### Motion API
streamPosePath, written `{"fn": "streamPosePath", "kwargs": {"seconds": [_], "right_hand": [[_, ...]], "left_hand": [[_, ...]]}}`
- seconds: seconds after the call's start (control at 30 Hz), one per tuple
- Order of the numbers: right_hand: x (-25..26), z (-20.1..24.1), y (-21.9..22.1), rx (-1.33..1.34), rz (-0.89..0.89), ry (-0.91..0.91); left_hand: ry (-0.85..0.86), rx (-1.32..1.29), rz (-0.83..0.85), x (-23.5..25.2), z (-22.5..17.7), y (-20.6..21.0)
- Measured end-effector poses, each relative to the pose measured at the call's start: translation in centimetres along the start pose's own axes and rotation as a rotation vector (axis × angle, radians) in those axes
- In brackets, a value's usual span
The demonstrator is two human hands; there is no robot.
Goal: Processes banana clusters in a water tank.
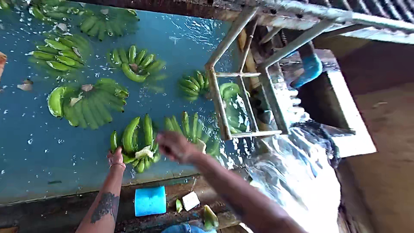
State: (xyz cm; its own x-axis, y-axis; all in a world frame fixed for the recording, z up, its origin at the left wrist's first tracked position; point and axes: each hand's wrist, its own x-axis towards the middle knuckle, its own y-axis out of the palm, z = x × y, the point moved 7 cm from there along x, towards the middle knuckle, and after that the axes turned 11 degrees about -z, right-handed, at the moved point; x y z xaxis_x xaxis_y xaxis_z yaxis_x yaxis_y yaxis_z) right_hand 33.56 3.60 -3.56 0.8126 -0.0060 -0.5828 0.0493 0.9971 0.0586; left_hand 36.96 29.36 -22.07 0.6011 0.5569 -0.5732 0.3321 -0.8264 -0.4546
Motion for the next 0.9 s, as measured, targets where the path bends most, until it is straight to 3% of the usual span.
{"fn": "streamPosePath", "kwargs": {"seconds": [0.1, 0.17, 0.27, 0.37, 0.5, 0.57, 0.67, 0.7, 0.73, 0.8, 0.9], "right_hand": [[0.9, -10.8, 6.3, 0.086, 0.144, 0.413], [0.8, -13.1, 8.4, 0.293, 0.189, 0.569], [0.7, -13.8, 9.3, 0.558, 0.203, 0.653], [-2.6, -13.3, 6.5, 0.558, 0.064, 0.656], [-9.0, -15.0, -2.2, 0.376, -0.209, 0.553], [-11.4, -16.8, -4.6, 0.277, -0.186, 0.532], [-11.4, -19.1, -7.0, 0.138, -0.328, 0.475], [-11.0, -19.4, -7.7, 0.114, -0.413, 0.456], [-10.6, -19.5, -8.1, 0.107, -0.465, 0.438], [-9.7, -19.5, -8.0, 0.105, -0.491, 0.408], [-8.7, -18.9, -7.1, 0.041, -0.428, 0.379]], "left_hand": [[-0.011, 0.076, -0.007, 0.1, -0.1, -0.2], [-0.03, 0.09, -0.017, -0.1, -0.1, -0.4], [-0.043, 0.059, -0.008, 0.3, 0.2, -0.1], [-0.123, -0.004, -0.007, 0.8, 1.4, 0.1], [-0.193, 0.067, -0.012, 2.2, 2.9, -0.7], [0.018, 0.247, -0.003, 0.3, 1.5, -1.0], [0.841, 0.524, 0.102, -5.6, -2.8, 0.1], [1.007, 0.604, 0.162, -7.6, -3.3, 1.4], [1.056, 0.687, 0.241, -9.1, -3.5, 2.9], [0.876, 0.9, 0.378, -10.4, -4.1, 5.7], [0.605, 0.967, 0.381, -9.2, -4.7, 8.8]]}}
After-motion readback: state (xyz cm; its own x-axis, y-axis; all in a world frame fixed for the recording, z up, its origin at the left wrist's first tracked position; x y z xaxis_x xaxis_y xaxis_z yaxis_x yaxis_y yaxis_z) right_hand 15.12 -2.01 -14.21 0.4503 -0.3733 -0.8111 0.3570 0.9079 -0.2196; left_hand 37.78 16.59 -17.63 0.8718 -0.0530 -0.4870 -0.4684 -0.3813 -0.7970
